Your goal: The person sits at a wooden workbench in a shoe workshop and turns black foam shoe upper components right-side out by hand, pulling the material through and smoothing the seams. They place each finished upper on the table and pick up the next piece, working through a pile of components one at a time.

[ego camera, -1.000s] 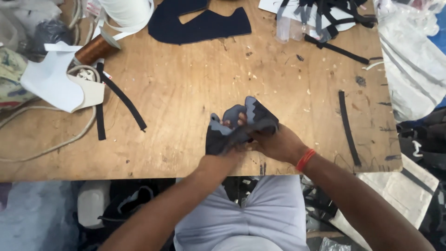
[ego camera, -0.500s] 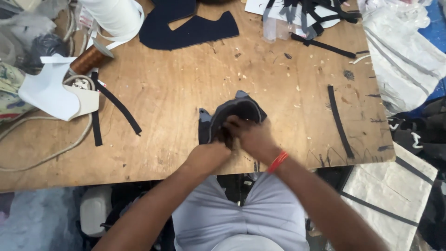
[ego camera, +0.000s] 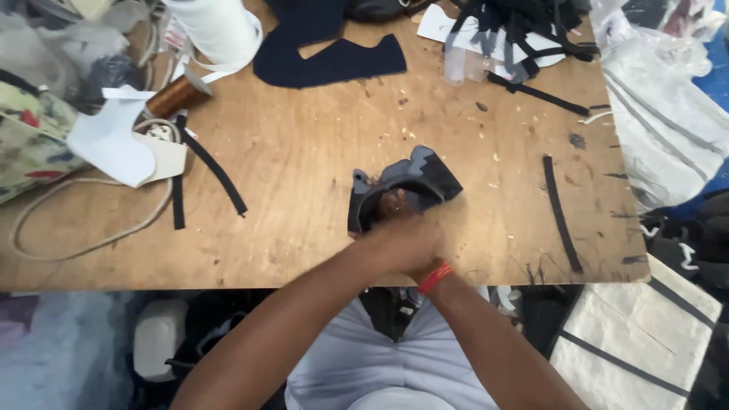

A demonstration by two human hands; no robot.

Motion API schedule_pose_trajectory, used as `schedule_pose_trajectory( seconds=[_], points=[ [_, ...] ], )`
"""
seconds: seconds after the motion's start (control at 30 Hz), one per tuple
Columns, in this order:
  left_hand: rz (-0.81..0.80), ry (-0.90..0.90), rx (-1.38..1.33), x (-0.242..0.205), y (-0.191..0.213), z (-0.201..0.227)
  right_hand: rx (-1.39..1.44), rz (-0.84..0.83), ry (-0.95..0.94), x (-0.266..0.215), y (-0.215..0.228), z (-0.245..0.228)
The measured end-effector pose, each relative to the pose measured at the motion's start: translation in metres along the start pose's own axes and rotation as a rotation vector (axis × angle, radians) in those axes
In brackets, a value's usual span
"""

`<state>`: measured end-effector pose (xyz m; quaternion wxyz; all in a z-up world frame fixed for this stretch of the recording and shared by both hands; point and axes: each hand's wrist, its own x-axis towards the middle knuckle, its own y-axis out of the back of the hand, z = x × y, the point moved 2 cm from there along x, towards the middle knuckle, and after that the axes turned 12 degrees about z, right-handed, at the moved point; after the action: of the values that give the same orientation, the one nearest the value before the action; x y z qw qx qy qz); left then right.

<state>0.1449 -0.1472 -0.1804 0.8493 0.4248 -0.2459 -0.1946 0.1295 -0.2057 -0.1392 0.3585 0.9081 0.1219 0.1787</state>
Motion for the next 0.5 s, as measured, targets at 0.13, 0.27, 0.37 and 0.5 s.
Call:
schedule_pose_trajectory(
  seconds=[0.13,0.27,0.37,0.5],
  points=[
    [-0.088,0.221,0.389,-0.013,0.105,-0.039,-0.201,0.152,0.366,0.009,0.004,-0.015],
    [0.024,0.371,0.194,-0.071,0.107,-0.095,-0.388,-0.09,-0.138,0.033,0.018,-0.038],
    [0.181,0.359,0.056,-0.084,0.112,-0.084,-0.487,-0.097,-0.178,0.04,0.002,-0.025],
    [0.198,0.506,0.071,-0.065,0.095,-0.077,-0.012,0.173,0.095,0.053,0.027,-0.036]
  ],
)
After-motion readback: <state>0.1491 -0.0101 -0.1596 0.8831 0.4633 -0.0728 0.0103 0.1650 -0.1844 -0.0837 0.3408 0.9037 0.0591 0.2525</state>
